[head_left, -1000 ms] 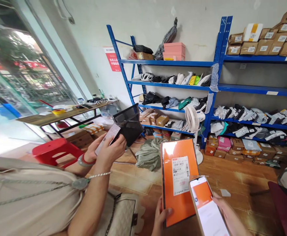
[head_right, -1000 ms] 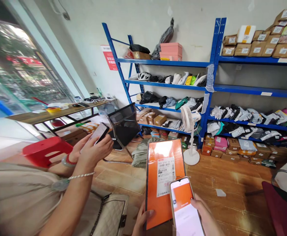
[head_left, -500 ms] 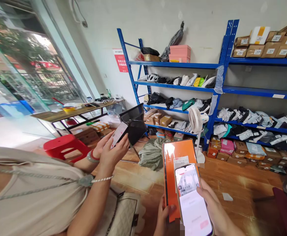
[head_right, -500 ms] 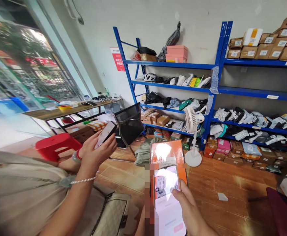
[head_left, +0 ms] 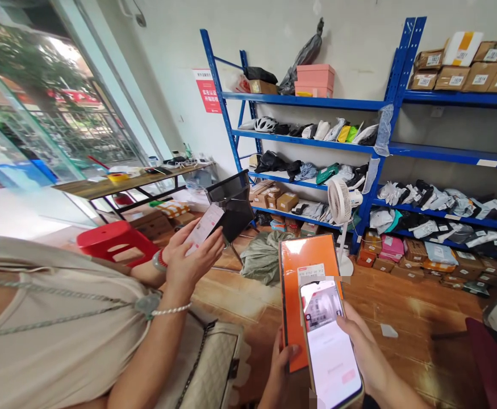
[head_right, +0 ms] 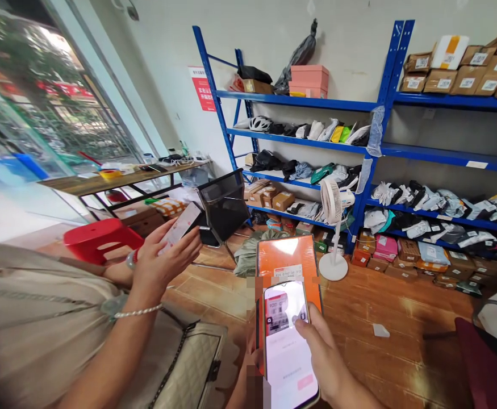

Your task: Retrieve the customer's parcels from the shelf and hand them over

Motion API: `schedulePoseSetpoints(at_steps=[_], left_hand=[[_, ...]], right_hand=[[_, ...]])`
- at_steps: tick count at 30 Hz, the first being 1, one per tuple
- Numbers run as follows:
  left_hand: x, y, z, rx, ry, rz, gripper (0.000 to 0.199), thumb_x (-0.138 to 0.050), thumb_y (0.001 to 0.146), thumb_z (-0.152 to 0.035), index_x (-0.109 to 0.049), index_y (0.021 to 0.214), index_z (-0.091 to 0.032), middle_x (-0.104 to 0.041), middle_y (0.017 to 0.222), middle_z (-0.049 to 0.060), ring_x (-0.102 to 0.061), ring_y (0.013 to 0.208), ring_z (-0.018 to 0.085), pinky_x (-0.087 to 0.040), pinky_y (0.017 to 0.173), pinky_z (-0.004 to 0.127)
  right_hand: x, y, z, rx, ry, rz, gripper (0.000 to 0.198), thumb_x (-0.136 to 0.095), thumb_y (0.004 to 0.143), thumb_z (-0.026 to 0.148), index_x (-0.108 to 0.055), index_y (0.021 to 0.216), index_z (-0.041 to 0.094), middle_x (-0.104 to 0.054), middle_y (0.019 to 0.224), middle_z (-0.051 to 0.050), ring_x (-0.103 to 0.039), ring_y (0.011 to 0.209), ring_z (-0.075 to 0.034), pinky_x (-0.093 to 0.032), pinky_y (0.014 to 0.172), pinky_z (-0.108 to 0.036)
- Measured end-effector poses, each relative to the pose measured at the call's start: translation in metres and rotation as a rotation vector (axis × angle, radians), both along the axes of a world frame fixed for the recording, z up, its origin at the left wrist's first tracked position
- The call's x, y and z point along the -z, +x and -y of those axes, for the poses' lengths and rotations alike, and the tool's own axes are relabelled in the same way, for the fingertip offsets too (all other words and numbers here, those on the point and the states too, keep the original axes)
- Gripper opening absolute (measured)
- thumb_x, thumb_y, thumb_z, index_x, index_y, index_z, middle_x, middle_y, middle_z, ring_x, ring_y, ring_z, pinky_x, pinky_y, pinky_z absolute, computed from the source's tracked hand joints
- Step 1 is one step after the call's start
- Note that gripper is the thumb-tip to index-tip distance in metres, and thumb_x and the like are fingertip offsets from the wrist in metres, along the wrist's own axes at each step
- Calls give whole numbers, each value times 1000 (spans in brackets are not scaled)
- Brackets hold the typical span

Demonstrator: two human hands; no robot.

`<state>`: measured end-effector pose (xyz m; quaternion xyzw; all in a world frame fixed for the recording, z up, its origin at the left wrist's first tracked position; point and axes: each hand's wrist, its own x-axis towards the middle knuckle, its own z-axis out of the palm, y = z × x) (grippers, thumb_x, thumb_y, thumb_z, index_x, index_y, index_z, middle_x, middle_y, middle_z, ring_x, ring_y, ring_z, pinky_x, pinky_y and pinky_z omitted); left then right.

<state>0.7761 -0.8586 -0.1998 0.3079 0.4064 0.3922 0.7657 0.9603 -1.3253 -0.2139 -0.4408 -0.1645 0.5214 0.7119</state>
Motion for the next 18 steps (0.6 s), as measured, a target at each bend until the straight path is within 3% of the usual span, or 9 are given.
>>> schedulePoseSetpoints(at_steps=[5,11,18], left_hand=[[-8,2,7,101,-5,-86,41,-80,72,-42,-75,96,-10,-75,71,8,-68,55,21,-53,57,31],[-16,4,17,91,4,-116,34,-70,81,-37,-74,99,-9,-76,77,7,-69,62,17,-51,59,29],[-9,6,0,-22,66,-76,44,-82,62,-32,-76,100,-13,-76,79,10,-72,80,25,-51,74,40]], right_hand=[[1,1,0,-20,11,-14,58,-85,67,59,-73,110,22,-79,108,-6,-70,86,-20,-53,74,-28],[-3,-1,1,10,-6,-75,60,-88,63,57,-73,109,22,-80,104,-6,-72,85,-19,-54,76,-28],[0,1,3,25,-30,-64,63,-88,61,58,-73,111,22,-79,110,-8,-71,85,-21,-54,75,-30]])
